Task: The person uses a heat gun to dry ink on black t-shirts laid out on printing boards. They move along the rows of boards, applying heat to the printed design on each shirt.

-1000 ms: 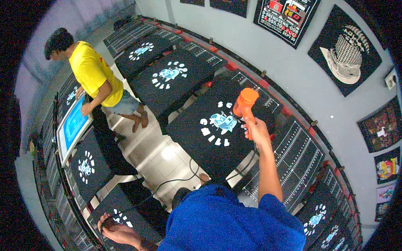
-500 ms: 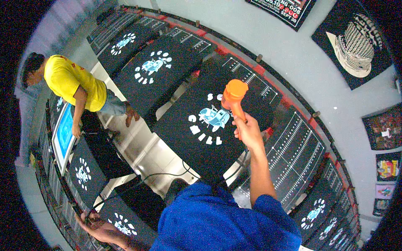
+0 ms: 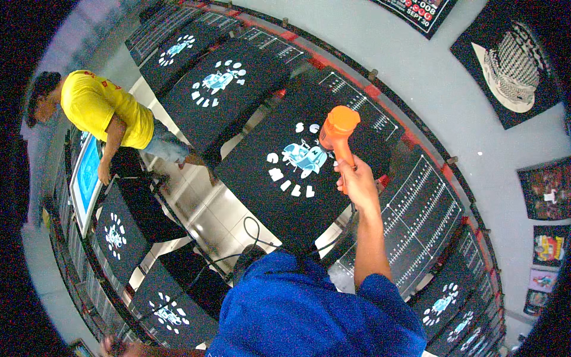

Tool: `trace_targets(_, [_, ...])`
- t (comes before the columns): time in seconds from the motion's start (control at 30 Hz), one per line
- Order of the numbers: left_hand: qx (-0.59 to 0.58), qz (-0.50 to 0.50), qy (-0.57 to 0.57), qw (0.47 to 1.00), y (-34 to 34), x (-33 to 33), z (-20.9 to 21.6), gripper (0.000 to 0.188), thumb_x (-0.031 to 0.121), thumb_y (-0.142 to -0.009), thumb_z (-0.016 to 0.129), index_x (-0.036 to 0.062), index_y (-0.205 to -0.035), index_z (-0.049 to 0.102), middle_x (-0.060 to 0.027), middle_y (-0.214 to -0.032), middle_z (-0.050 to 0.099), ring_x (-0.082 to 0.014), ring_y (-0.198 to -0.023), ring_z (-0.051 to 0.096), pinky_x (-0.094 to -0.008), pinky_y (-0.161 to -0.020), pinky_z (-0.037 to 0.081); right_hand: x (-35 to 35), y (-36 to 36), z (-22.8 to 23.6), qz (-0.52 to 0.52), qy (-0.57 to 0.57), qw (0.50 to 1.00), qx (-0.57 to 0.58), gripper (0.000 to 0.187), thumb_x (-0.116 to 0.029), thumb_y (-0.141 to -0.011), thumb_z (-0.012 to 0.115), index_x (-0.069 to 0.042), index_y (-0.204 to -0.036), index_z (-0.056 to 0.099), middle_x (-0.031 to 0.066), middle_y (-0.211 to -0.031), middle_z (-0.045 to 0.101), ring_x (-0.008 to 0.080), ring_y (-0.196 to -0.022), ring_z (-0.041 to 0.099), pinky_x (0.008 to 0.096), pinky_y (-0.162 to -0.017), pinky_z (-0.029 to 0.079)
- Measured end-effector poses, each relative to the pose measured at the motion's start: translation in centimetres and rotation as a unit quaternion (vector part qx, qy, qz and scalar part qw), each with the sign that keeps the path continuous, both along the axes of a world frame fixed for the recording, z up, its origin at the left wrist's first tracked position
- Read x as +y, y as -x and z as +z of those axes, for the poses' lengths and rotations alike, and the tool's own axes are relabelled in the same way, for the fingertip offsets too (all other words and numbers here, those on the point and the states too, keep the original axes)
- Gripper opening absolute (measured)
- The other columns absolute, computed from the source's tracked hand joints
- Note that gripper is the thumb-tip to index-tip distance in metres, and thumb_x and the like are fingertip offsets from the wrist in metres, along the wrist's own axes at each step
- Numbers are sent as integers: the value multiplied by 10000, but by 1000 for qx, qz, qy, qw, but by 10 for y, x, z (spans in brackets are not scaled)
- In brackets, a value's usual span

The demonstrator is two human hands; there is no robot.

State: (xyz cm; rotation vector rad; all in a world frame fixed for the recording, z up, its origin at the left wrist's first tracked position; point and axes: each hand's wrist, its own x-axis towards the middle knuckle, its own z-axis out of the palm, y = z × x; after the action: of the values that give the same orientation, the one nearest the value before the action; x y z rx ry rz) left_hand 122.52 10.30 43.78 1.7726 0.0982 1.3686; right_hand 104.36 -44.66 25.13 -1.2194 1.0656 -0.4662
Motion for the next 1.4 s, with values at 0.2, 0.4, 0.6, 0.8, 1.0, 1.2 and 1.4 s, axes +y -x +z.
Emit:
trace_targets(0.2, [-23, -43, 2, 999, 5, 0, 3, 288, 171, -958, 408, 1, -1131, 564, -97, -959, 589, -223, -866, 540, -350, -806, 428, 3, 7, 1, -5, -4, 1000, 7, 336, -291, -934, 551, -5, -1109, 563, 46, -845, 595, 76, -557, 515, 229, -499, 472])
trace_targets(0.4, [-40, -83, 10, 996, 6, -2, -3, 290, 173, -953, 401, -3, -1120, 559, -93, -940, 573, -213, -838, 521, -338, -781, 422, 13, 14, 7, -17, -9, 1000, 19, 331, -289, -934, 554, -14, -1118, 568, 46, -842, 594, 73, -553, 512, 229, -491, 470])
trace_targets(0.6, [-61, -121, 15, 991, 7, -4, -5, 292, 175, -948, 394, -7, -1110, 554, -89, -921, 557, -204, -809, 502, -325, -757, 416, 13, 12, 9, 11, -12, 1000, 3, 324, -275, -930, 559, -12, -1119, 572, 37, -837, 595, 69, -554, 513, 222, -490, 464])
trace_targets(0.8, [-86, -162, 19, 983, 6, -13, 0, 294, 177, -943, 386, -11, -1099, 549, -85, -902, 540, -195, -780, 484, -313, -732, 410, 12, 8, 8, 35, -8, 999, 4, 343, -282, -928, 559, -8, -1134, 567, 42, -850, 601, 70, -563, 513, 220, -497, 464])
trace_targets(1.0, [-111, -206, 21, 972, 5, -21, 6, 296, 180, -939, 379, -15, -1089, 544, -81, -884, 524, -185, -751, 465, -300, -708, 404, 17, 7, 14, 51, -20, 998, 16, 351, -290, -930, 555, -8, -1139, 565, 45, -859, 607, 74, -571, 519, 220, -502, 467])
trace_targets(1.2, [-134, -256, 22, 957, -3, -37, 14, 299, 182, -934, 372, -20, -1079, 540, -77, -865, 508, -176, -722, 446, -288, -683, 398, 24, 3, 19, 66, -47, 997, 7, 357, -272, -938, 548, -6, -1175, 540, 51, -861, 609, 75, -569, 521, 227, -511, 477])
trace_targets(1.4, [-96, -365, 103, 920, 12, -41, 26, 408, 385, -877, 435, 2, -997, 507, -73, -813, 453, -204, -712, 403, -329, -659, 359, 22, -2, 12, 87, -65, 994, -18, 384, -262, -937, 549, -3, -1219, 517, 53, -862, 601, 78, -565, 521, 229, -506, 471])
